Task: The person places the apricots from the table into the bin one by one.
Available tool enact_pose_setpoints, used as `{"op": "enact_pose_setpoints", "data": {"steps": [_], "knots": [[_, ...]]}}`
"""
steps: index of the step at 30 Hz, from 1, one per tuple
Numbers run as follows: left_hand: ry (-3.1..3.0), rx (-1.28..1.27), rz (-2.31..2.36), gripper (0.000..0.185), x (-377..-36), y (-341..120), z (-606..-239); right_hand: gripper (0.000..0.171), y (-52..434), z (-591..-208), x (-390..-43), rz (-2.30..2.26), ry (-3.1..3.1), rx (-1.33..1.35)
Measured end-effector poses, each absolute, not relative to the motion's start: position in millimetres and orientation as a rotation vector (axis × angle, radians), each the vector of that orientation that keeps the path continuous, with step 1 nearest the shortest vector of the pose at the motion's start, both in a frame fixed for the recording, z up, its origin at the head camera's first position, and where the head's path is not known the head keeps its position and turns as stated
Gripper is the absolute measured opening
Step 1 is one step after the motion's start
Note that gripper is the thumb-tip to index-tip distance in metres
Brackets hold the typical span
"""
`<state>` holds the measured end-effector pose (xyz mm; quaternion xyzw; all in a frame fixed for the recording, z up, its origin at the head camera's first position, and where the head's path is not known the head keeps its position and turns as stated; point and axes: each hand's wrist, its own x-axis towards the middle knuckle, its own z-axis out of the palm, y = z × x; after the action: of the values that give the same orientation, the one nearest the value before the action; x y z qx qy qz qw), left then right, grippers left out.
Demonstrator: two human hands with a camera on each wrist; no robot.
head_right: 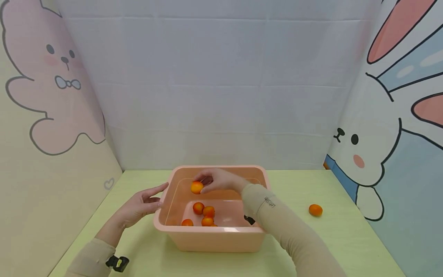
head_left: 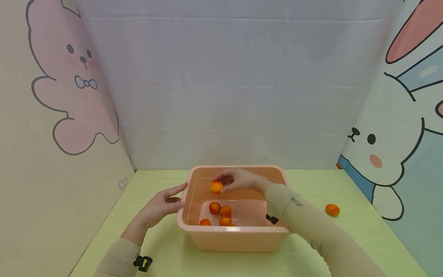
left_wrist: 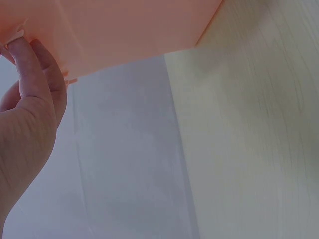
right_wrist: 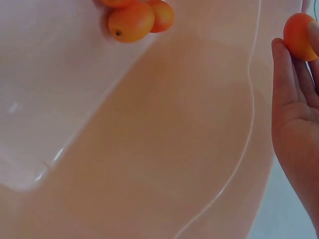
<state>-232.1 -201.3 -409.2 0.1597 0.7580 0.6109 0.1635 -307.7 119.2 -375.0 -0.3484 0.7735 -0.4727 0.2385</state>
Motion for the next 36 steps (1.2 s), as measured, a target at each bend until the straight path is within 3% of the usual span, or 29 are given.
{"op": "enact_pose_setpoints", "data": {"steps": [19, 36], "knots": [[2.141, 0.499, 1.753, 0.069, -233, -203, -409, 0.035, 97, -396, -306, -1.154, 2.006, -1.096], [2.164, 0.47, 1.732, 0.069, -234, -203, -410, 0.042, 91, -396, -305, -1.142, 1.982, -0.993]]}}
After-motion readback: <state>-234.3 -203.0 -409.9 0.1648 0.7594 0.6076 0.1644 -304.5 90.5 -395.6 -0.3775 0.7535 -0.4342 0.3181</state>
